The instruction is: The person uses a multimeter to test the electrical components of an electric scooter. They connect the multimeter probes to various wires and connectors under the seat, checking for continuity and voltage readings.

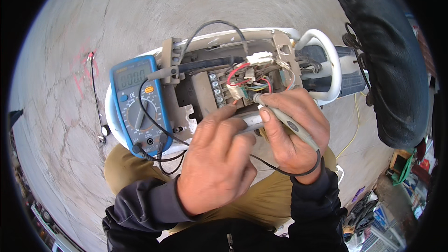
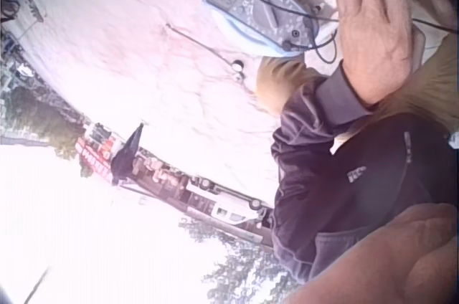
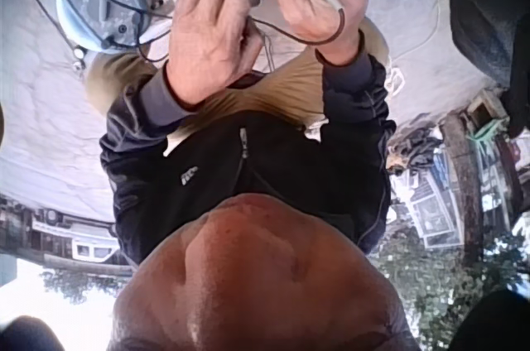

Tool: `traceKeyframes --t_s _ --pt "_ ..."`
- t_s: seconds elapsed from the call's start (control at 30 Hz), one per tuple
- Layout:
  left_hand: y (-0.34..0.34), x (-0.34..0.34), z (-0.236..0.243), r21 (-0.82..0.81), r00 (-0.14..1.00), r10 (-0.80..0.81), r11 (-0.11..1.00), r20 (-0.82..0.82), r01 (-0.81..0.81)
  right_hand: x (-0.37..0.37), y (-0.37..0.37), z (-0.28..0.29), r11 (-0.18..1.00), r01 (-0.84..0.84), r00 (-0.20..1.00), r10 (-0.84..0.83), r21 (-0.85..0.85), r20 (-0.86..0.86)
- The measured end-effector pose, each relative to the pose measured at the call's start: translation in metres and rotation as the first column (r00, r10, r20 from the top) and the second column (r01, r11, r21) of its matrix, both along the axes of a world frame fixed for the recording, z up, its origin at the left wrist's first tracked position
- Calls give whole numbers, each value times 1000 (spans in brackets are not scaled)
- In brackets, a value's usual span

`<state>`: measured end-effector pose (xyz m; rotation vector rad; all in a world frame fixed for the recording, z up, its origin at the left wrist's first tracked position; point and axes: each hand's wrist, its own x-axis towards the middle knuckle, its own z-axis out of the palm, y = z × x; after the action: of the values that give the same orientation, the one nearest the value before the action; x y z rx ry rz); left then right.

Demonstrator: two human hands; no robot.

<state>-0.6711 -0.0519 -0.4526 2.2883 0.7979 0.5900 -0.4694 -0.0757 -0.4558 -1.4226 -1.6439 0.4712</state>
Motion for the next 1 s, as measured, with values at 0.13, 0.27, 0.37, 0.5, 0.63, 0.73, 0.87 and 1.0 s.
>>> traceKeyframes --t_s 0.13,0.27,0.37,0.5,0.63,0.73,0.87,1.0 --pt "2 0 1 -55 999 28 998 22 -27 -3 2 -2 999 1 999 -3 -40 -46" --pt "12 0 -1 -248 970 112 967 216 -56 -5 3 -3 998 8 997 -13 -56 -82" --pt "15 -2 0 -362 958 140 931 248 -42 -4 3 -2 996 8 995 -17 -93 -95" --pt "18 -4 -2 -459 943 175 888 283 -27 0 3 -1 991 -2 991 -15 -131 -131" --pt "18 -5 -4 -512 919 166 858 357 44 6 1 1 984 1 972 -43 -178 -229" --pt "11 -4 1 -555 904 134 823 405 126 6 -8 10 912 78 892 -244 -403 -380" --pt "1 -1 5 -493 899 80 855 432 161 8 -7 8 925 87 918 -218 -369 -330" --pt "2 -3 8 -545 885 192 834 424 81 8 -2 1 962 86 961 -148 -258 -233"
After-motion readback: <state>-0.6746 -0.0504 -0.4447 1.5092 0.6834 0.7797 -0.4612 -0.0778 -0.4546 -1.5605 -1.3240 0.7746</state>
